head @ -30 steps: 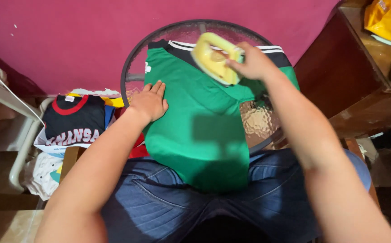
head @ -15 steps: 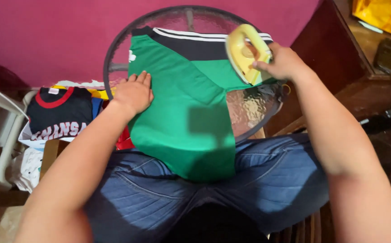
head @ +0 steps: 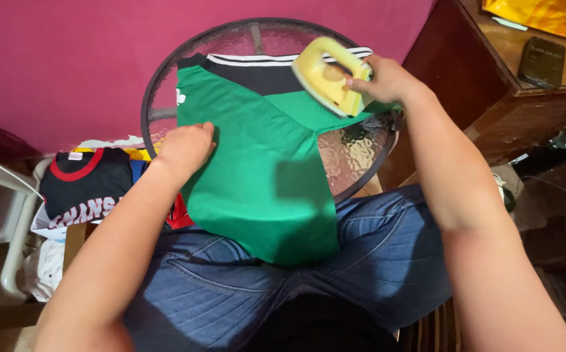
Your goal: The person irons a green and black short-sleeved shirt laid out on a round glass table. They use a yellow electric iron to smooth the fabric, moving it back and forth across the shirt's surface while occasionally adjusting the garment with their left hand.
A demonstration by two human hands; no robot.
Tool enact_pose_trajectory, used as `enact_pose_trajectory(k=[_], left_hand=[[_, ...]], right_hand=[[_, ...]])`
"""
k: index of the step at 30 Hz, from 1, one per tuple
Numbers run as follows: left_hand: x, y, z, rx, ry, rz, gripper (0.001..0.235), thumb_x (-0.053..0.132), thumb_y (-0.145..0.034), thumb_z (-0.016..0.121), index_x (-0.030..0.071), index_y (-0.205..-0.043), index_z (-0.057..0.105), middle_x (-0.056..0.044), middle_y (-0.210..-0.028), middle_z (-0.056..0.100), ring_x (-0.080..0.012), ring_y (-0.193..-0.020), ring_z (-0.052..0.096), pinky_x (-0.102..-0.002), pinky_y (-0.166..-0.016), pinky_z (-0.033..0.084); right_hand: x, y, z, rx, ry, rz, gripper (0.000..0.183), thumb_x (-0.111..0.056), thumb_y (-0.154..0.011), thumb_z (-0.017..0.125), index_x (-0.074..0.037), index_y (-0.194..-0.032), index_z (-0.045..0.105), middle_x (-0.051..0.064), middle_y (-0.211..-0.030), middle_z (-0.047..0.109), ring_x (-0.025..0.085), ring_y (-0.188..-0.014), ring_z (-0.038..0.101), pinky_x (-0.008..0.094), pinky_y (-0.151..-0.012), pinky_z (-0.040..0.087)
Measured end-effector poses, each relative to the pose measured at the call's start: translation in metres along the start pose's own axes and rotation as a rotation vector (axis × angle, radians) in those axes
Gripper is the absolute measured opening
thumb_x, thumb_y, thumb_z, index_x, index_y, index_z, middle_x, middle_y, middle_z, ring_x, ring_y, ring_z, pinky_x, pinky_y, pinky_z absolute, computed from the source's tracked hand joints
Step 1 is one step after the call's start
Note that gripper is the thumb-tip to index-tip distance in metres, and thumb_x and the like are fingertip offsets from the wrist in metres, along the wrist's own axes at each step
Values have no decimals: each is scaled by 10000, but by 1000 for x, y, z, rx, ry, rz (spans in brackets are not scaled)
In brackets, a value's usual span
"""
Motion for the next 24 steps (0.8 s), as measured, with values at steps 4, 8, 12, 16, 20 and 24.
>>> enact_pose_trajectory(k=[4, 8, 12, 16, 20, 24], left_hand=[[-5, -1, -6, -96, -44, 2, 319, 411, -983, 642, 131, -1134, 621, -113, -916, 763, -377, -835, 759, -511, -602, 593], [-15, -1, -10, -146, 35, -59, 197, 469, -928, 702, 292, -977, 772, -80, -917, 768, -373, -896, 745, -509, -689, 584], [-17, 1, -14, -136, 22, -64, 203, 497, -902, 717, 329, -974, 804, -90, -911, 775, -368, -913, 755, -506, -730, 599], [-10, 10, -30, -18, 27, -48, 157, 411, -873, 763, 280, -924, 833, -120, -851, 789, -347, -900, 778, -455, -782, 641], [-6, 16, -40, -10, 53, -28, 157, 363, -901, 749, 233, -927, 832, -144, -871, 787, -360, -902, 777, -460, -789, 644], [-8, 9, -23, 7, 63, -10, 205, 366, -905, 730, 185, -899, 826, -173, -849, 775, -376, -888, 776, -492, -776, 643]], right_hand=[[-8, -1, 2, 43, 173, 5, 704, -534, -941, 704, -27, -1392, 519, 245, -1248, 649, 459, -1070, 630, 525, -811, 502], [5, 2, -4, -29, 22, -10, 609, -507, -796, 823, -152, -1246, 620, 75, -1169, 690, 266, -1022, 630, 377, -860, 452], [-4, 11, -8, -6, 143, 91, 945, -587, -794, 798, -62, -1509, 473, 220, -1392, 597, 428, -1191, 600, 475, -941, 487], [25, 4, -10, 46, 64, -52, 718, -539, -672, 922, -125, -1226, 725, 228, -1090, 742, 421, -1121, 675, 484, -925, 535], [26, 29, -18, -12, -48, 41, 718, -464, -618, 955, -102, -1199, 739, 199, -1074, 761, 374, -1073, 699, 453, -924, 521], [54, 5, -19, 46, 19, 65, 697, -509, -628, 957, -142, -1187, 759, 178, -1026, 768, 357, -1043, 714, 455, -883, 543]])
Point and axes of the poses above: each hand's wrist, its own y-axis away from the middle knuckle, its own z-axis out of the palm, x = y × z, the point moved 7 cm from there along -y, towards the middle knuckle
